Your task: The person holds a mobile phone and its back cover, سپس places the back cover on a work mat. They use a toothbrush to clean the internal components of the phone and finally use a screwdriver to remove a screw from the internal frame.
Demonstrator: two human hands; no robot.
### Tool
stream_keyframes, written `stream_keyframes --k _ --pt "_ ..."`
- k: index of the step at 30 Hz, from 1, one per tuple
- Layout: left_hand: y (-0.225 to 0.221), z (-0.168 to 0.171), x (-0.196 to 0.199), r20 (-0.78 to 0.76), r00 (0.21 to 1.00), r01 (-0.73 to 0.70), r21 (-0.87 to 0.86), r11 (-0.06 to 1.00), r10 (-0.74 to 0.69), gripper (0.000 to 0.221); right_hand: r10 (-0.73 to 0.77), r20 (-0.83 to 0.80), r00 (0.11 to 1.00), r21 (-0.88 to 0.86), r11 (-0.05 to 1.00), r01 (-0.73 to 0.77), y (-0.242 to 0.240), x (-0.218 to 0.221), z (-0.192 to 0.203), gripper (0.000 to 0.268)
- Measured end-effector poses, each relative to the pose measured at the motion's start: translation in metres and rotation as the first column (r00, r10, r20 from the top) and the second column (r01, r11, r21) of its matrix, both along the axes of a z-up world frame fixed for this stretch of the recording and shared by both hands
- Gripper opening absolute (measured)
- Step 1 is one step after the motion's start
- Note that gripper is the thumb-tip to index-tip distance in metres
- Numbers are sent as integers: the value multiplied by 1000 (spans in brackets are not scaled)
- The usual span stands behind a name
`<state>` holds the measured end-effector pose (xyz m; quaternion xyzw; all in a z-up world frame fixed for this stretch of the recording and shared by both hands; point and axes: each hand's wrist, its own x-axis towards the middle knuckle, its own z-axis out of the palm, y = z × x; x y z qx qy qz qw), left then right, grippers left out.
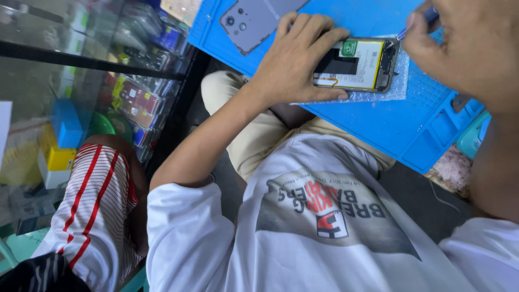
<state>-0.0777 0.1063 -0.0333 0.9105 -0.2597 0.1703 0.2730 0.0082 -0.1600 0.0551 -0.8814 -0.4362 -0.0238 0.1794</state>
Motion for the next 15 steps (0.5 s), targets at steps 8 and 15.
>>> stream_keyframes --k 8,15 --pt "0 12 -1 -65 997 41 98 994 -35 90 85 119 989 -25 996 -83 -3 -14 4 16" --pt "-8 28 -7 -83 997 -3 83 997 9 104 113 123 986 -129 987 -97 5 -11 24 26"
